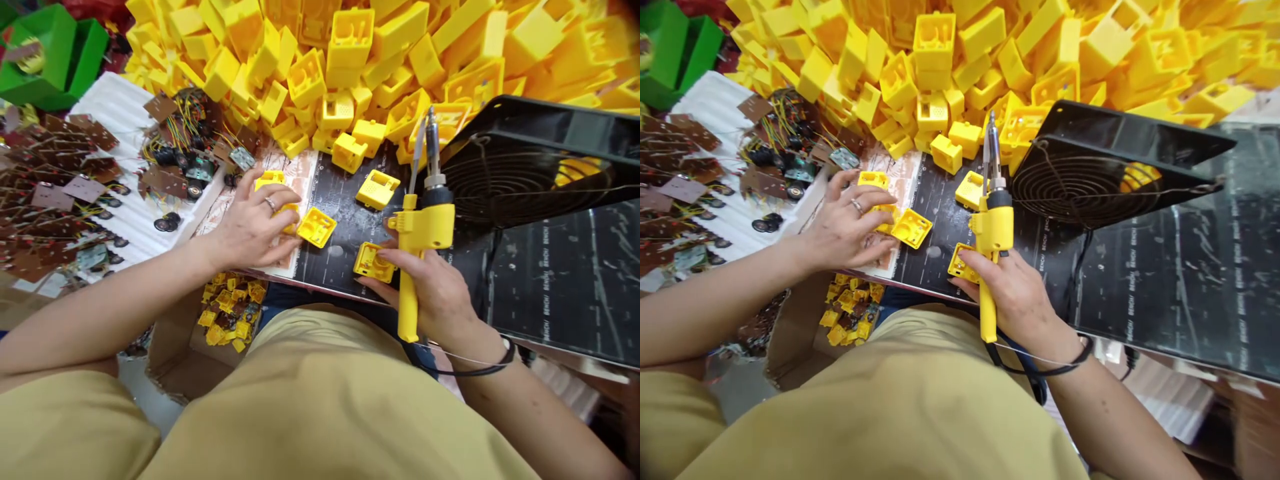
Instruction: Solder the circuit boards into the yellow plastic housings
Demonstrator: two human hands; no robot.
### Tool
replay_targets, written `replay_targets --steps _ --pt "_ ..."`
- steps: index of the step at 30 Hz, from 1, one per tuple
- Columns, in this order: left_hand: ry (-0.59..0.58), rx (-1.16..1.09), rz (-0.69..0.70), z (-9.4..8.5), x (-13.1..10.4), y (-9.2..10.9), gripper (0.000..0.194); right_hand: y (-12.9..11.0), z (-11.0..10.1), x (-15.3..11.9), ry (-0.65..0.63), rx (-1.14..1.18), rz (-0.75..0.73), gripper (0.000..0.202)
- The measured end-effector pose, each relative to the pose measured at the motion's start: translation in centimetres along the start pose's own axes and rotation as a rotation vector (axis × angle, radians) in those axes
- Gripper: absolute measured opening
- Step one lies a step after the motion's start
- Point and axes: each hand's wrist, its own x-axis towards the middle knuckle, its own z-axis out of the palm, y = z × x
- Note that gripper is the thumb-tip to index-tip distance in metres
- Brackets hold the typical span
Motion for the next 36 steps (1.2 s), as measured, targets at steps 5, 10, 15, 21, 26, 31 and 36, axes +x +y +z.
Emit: replay_targets --steps 5,10,15,21,26,31,36 --pt "-0.058 -0.046 -0.185 -0.7 2.2 3.5 0.074 -0.2 0.0 0.0 0.017 -0.027 0.011 0.052" --pt "-0.294 -0.064 -0.185 -1.0 5.1 5.2 0.057 -0.1 -0.5 0.0 0.031 -0.014 0.013 0.055" --pt "-0.388 -0.372 0.258 -2.4 4.3 4.3 0.063 0.4 -1.0 -0.4 -0.006 0.073 0.057 0.058" --pt "-0.149 -0.245 -0.182 -2.4 0.6 1.0 0.053 0.9 -0.9 -0.7 -0.087 0.198 0.033 0.05" --pt "-0.213 -0.182 -0.223 -1.1 -1.1 0.7 0.054 0.1 -0.7 1.9 -0.161 0.206 -0.118 0.049" --pt "-0.233 -0.07 -0.293 -0.8 -0.2 1.9 0.05 -1.0 0.9 4.4 -0.196 0.12 -0.303 0.027" --pt "-0.272 -0.118 -0.451 -1.0 0.0 3.9 0.067 -0.8 1.8 4.1 -0.087 -0.049 -0.21 0.04"
